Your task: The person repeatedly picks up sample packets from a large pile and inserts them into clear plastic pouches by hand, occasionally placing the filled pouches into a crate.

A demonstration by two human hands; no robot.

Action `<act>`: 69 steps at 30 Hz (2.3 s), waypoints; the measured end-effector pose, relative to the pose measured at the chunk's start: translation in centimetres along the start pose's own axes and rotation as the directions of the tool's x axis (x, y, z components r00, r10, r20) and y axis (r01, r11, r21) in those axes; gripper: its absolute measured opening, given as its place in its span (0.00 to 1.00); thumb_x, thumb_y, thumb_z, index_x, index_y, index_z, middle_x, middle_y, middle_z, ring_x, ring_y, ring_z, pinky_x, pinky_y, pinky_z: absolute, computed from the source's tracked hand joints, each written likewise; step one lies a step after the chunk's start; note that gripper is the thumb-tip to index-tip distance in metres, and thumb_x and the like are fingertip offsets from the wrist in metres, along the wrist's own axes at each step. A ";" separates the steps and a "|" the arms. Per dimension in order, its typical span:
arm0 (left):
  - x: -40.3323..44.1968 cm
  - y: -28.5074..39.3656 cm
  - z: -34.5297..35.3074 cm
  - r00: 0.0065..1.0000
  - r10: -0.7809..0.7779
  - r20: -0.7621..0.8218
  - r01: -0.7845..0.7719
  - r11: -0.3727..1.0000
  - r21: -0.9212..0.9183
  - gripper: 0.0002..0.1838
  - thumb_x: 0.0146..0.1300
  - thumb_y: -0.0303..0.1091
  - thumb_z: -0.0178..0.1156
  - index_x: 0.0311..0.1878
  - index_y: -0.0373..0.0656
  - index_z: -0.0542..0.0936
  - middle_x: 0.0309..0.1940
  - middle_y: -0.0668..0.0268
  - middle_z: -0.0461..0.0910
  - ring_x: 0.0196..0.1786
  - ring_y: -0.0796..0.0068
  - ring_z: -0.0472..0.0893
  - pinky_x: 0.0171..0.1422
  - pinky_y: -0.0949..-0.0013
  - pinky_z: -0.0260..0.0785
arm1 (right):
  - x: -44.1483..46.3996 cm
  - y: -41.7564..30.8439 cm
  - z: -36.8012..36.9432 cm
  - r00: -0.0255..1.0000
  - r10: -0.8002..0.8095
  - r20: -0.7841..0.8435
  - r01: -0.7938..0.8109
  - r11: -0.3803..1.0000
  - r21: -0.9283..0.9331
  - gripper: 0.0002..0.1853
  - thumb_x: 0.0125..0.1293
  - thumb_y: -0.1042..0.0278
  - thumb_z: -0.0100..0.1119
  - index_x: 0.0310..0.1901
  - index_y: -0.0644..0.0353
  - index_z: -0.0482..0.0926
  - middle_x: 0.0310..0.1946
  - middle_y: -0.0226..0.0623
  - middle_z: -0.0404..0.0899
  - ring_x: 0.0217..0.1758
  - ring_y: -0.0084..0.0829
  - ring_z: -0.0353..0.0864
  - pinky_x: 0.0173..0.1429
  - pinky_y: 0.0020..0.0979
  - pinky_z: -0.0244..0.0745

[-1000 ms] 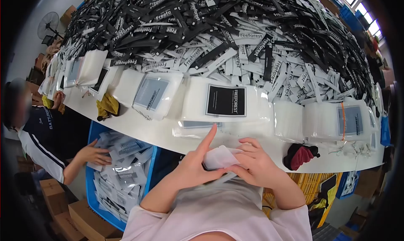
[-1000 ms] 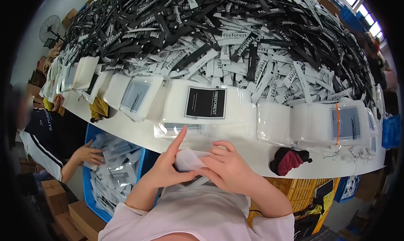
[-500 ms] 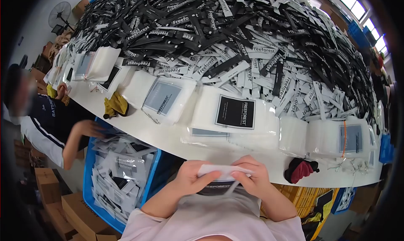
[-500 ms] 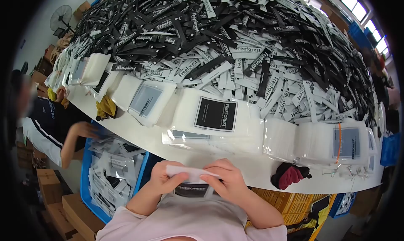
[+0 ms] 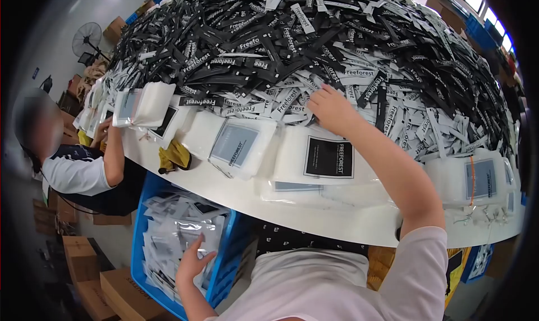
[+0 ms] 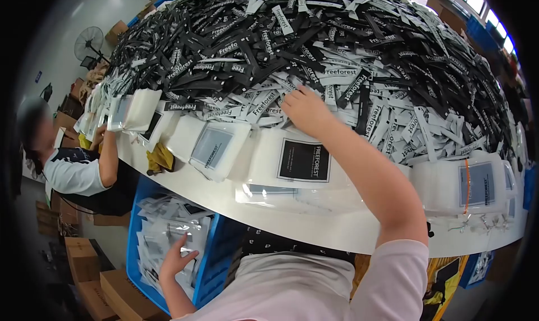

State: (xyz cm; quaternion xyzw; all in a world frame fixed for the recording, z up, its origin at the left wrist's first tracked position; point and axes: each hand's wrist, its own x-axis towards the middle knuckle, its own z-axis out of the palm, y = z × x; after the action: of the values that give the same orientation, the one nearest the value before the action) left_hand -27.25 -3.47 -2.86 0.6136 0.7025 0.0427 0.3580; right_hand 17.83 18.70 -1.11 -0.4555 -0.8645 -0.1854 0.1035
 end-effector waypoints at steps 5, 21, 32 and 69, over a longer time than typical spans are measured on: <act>2.5 10.0 1.5 0.873 0.487 0.023 -0.478 0.863 -0.164 0.23 0.52 0.30 0.63 0.53 0.37 0.73 0.47 0.55 0.77 0.51 0.61 0.76 0.54 0.67 0.66 | -2.5 3.2 -4.0 0.999 0.027 0.023 -0.028 0.998 0.047 0.17 0.43 0.67 0.63 0.39 0.55 0.75 0.25 0.27 0.73 0.36 0.29 0.76 0.46 0.31 0.72; 9.1 26.9 10.3 0.312 0.942 -0.124 -0.926 0.331 0.180 0.13 0.54 0.29 0.60 0.44 0.40 0.78 0.44 0.59 0.78 0.49 0.61 0.77 0.49 0.65 0.70 | -22.9 -16.9 -9.6 0.392 0.865 -0.312 -0.329 0.449 0.831 0.10 0.63 0.77 0.47 0.45 0.64 0.63 0.21 0.38 0.72 0.24 0.29 0.75 0.33 0.25 0.71; 2.0 24.9 11.6 0.105 0.988 -0.117 -0.979 0.123 0.160 0.14 0.44 0.27 0.65 0.38 0.40 0.79 0.43 0.62 0.77 0.42 0.67 0.76 0.38 0.68 0.67 | -20.0 -15.3 -12.3 -0.059 0.734 0.677 -0.201 -0.673 0.712 0.15 0.61 0.56 0.55 0.33 0.61 0.71 0.27 0.32 0.74 0.26 0.23 0.73 0.21 0.19 0.62; 3.0 23.9 11.9 0.265 0.935 -0.234 -0.953 0.291 0.082 0.59 0.28 0.46 0.71 0.64 0.29 0.52 0.56 0.45 0.61 0.54 0.51 0.64 0.53 0.57 0.55 | -14.4 -14.7 -17.9 0.804 0.527 0.276 -0.210 -0.181 0.961 0.16 0.66 0.70 0.43 0.54 0.63 0.71 0.51 0.38 0.73 0.62 0.38 0.65 0.65 0.34 0.56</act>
State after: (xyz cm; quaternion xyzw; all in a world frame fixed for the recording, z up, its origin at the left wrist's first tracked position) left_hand -0.79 0.54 -1.09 0.8865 0.2346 0.3461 0.1982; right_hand 14.02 -7.13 6.87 -0.4456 -0.5318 0.4773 0.5393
